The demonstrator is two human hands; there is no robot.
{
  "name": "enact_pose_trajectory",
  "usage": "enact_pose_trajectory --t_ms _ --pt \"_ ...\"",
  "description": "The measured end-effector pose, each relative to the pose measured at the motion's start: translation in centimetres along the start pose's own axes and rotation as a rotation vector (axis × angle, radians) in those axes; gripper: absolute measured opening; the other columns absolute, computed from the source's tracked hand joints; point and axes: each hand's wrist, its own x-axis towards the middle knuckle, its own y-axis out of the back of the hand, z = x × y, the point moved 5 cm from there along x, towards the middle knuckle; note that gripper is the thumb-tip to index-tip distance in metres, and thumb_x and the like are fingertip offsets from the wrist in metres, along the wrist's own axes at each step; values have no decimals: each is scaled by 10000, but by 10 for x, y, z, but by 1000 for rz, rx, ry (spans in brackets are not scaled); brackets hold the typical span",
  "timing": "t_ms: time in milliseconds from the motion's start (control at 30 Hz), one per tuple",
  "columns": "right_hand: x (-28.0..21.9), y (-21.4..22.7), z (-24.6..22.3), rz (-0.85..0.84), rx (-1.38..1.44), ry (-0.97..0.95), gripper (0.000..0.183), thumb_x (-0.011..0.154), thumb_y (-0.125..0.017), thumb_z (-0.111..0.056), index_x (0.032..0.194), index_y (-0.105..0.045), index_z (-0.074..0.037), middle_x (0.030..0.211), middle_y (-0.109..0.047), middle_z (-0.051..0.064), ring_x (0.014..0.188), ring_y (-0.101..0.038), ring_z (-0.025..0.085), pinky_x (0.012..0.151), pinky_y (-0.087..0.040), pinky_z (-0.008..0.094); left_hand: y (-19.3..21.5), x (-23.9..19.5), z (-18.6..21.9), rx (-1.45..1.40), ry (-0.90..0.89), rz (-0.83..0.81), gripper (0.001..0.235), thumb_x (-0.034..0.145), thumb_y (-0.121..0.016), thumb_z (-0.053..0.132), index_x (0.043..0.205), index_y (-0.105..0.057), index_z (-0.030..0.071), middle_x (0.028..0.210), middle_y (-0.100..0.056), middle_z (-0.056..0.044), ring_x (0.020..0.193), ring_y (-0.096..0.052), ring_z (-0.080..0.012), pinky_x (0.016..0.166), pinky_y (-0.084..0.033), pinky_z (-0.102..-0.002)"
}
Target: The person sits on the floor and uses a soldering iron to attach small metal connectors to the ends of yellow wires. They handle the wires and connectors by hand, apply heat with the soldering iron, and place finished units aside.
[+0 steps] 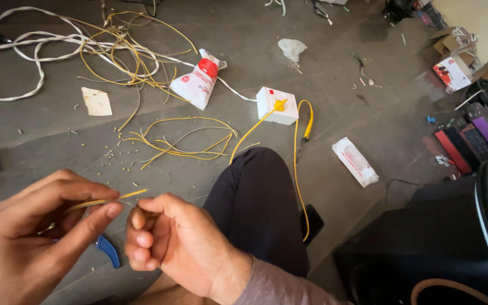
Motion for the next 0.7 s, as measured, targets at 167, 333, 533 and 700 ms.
enact_pose_trajectory --t_ms 167,333,533,700 --pt "-13 17 -9 128 -157 79 358 1085 -556 -304 849 -618 -42 697 -541 26 673 -549 166 611 -420 282 3 5 8 28 2 42 187 830 -785 -10 1015 -761 1 917 -671 -33 610 -485 -15 487 -359 -177" --pt "-49 79 -38 392 -548 458 274 1011 -608 -237 846 -681 -31 709 -642 29 607 -587 104 544 -434 247 2 3 -1 26 96 100 163 821 -786 -26 977 -752 5 950 -692 -67 644 -482 -42 497 -361 -182" --pt "-131 260 -151 1176 -841 1139 176 1006 -652 -173 1004 -729 -15 878 -722 72 755 -625 122 673 -493 249 2 6 -14 17 59 171 184 836 -794 -27 1008 -732 -5 971 -671 -81 710 -595 -64 573 -461 -195" --pt "-152 428 -159 1651 -1486 204 456 844 -777 -331 1237 -704 -110 1173 -731 118 1141 -669 324 969 -475 485 -8 7 -14 7 71 151 168 848 -787 -25 1007 -732 -25 976 -691 -87 756 -632 -80 597 -498 -203"
